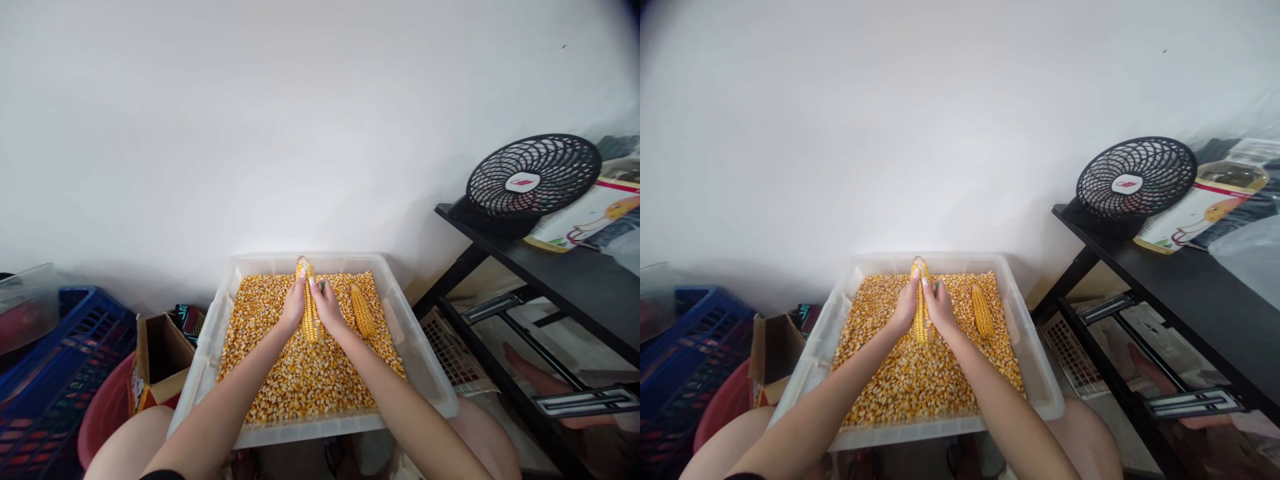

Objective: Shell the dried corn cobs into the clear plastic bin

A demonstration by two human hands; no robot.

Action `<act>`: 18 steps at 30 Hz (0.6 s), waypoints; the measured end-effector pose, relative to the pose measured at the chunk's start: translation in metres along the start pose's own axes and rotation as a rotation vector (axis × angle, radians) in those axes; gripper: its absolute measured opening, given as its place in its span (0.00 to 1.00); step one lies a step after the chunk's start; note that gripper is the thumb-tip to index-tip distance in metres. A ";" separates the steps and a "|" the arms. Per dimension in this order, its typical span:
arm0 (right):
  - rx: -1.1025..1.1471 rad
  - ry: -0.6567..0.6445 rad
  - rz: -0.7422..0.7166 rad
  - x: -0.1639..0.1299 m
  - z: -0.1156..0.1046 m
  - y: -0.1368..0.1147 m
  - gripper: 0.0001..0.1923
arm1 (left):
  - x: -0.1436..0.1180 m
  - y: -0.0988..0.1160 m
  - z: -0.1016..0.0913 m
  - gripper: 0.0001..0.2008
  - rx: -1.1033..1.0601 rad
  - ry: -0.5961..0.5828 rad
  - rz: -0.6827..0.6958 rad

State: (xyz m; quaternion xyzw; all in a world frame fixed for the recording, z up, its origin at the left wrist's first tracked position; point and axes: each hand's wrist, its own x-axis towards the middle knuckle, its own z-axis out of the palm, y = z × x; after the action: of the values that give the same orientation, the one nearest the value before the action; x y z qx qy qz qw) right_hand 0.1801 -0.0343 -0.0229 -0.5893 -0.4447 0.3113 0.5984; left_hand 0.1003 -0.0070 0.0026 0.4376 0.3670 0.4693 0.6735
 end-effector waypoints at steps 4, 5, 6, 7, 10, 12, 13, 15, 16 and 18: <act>0.034 -0.007 0.033 0.003 0.000 0.001 0.16 | 0.002 0.000 -0.001 0.23 0.043 -0.010 0.034; 0.028 0.013 0.040 0.003 -0.001 0.000 0.17 | 0.001 -0.001 -0.001 0.22 0.079 -0.005 0.055; 0.016 0.042 0.044 0.003 -0.002 -0.002 0.17 | 0.001 -0.001 0.000 0.21 0.120 0.003 0.076; 0.004 0.071 0.043 0.003 -0.002 -0.003 0.18 | 0.000 0.000 0.001 0.21 0.156 0.006 0.093; -0.017 0.124 0.013 0.002 -0.005 -0.006 0.18 | -0.005 0.001 0.006 0.20 0.191 -0.011 0.124; -0.021 0.124 -0.008 0.001 -0.005 -0.005 0.18 | -0.008 0.003 0.008 0.21 0.173 -0.025 0.130; -0.021 0.120 -0.010 0.001 -0.005 -0.005 0.17 | -0.009 0.003 0.009 0.22 0.171 -0.026 0.133; -0.014 0.104 -0.003 0.002 -0.005 -0.003 0.17 | -0.008 0.002 0.009 0.23 0.168 -0.016 0.130; -0.006 0.095 0.004 0.002 -0.005 -0.002 0.17 | -0.008 0.001 0.008 0.23 0.163 -0.011 0.126; 0.014 0.083 0.028 0.004 -0.004 0.001 0.18 | -0.006 -0.002 0.007 0.23 0.144 -0.015 0.112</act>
State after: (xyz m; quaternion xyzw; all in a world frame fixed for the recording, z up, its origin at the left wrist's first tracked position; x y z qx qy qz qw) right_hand 0.1858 -0.0327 -0.0224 -0.6036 -0.4090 0.2980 0.6161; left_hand 0.1052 -0.0144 0.0033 0.5083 0.3697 0.4753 0.6157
